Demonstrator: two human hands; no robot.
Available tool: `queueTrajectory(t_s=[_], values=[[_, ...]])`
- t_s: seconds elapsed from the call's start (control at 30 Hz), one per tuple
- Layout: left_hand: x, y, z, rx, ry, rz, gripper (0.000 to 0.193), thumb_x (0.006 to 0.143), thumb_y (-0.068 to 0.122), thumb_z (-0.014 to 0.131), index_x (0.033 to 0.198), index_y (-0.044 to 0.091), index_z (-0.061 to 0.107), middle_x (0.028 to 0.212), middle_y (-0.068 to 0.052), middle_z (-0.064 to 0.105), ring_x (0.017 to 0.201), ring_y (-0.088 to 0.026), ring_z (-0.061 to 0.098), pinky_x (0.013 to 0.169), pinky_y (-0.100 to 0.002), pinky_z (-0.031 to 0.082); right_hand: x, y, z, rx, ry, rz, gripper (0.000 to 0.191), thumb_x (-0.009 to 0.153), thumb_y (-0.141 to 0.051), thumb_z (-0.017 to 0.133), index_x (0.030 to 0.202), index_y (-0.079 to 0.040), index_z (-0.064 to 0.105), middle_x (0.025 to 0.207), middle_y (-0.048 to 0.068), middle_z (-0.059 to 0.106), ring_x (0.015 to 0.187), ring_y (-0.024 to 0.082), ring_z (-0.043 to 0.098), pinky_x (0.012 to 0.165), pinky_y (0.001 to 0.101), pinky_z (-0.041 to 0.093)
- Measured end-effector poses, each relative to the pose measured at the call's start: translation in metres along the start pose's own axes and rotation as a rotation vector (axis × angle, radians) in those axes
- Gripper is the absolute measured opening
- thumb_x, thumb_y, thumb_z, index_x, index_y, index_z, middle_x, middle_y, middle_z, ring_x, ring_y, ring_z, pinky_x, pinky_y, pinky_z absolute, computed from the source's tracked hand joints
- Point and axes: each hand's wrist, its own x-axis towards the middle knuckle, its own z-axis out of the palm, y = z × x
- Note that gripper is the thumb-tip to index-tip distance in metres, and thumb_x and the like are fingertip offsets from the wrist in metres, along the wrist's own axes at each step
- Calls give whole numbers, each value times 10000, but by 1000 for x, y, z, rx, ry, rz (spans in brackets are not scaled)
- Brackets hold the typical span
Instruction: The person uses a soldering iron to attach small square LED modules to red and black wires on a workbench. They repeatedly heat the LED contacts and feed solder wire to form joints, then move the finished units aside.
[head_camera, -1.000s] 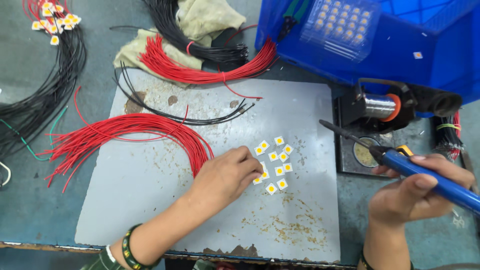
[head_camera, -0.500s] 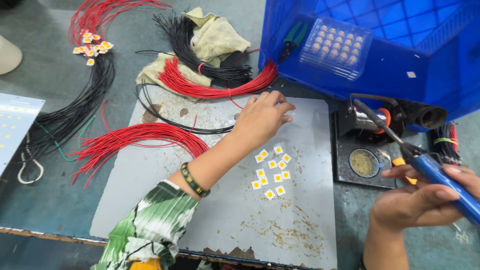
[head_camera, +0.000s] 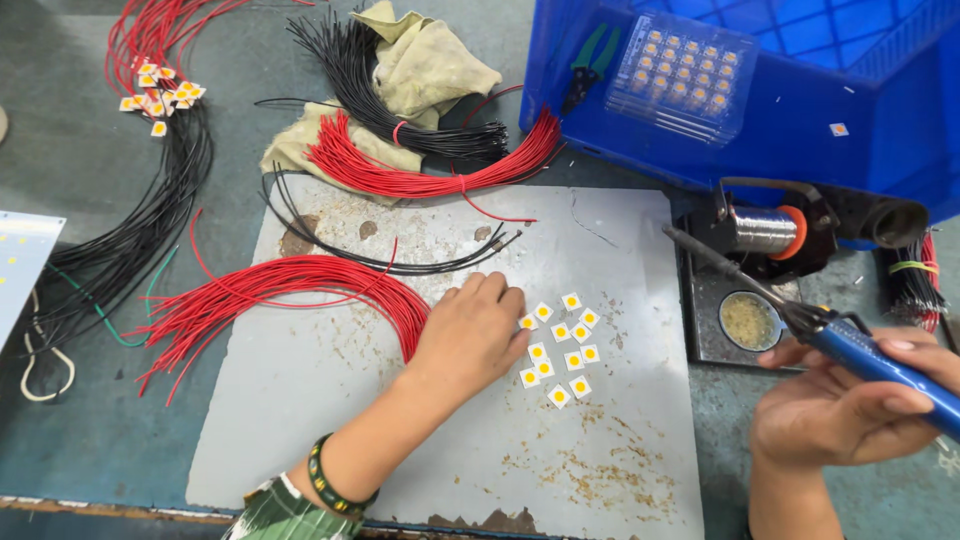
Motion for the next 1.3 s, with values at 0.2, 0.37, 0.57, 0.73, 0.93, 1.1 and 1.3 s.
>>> queueTrajectory(t_s=[0.2,0.37,0.57,0.73,0.93,1.1,1.3], values=[[-10,-11,0,-133,78,16,300,801,240,786,1026,81,667,991,-95,591,999,-304,588,796,-462,494,-10,12,-26,-71,30,1,597,1192,-552,501,1258,34,407,973,132,457,641,246,556,573,379,530],[-5,4,14,-99,155,173,274,841,152,741,1110,161,692,1057,-27,607,1037,-247,596,865,-434,489,-22,36,-58,-110,49,83,741,1161,-648,407,1123,90,451,801,146,432,611,269,518,550,368,521],[-5,-38,-36,-103,390,59,248,873,172,748,1115,134,710,1025,-55,615,959,-299,593,806,-451,467,-16,63,-78,-242,22,239,745,1162,-653,368,1063,83,431,766,145,420,595,275,516,555,367,516],[-27,-87,-97,127,262,-372,207,822,321,796,898,136,742,876,-35,695,934,-270,669,781,-467,483,-11,80,-75,-264,-3,314,753,1164,-657,336,1012,76,414,737,144,409,581,279,514,560,367,512],[-25,-84,-85,155,109,-411,269,764,365,797,889,133,740,858,-46,706,938,-268,674,806,-466,484,-12,74,-73,-307,-8,304,768,1166,-662,297,951,69,394,701,142,397,565,284,512,565,367,507],[-18,-73,-59,186,134,-321,136,839,269,751,868,139,726,839,-47,707,890,-269,689,765,-481,495,-17,43,-70,-337,3,199,784,1167,-666,264,901,62,377,672,141,386,552,288,511,569,367,503],[-15,-27,-60,-295,108,-236,118,894,196,664,958,98,675,848,-77,693,784,-317,694,682,-455,544,-17,11,-54,-410,-26,121,760,1175,-638,232,870,45,367,651,119,375,540,261,522,560,342,515]])
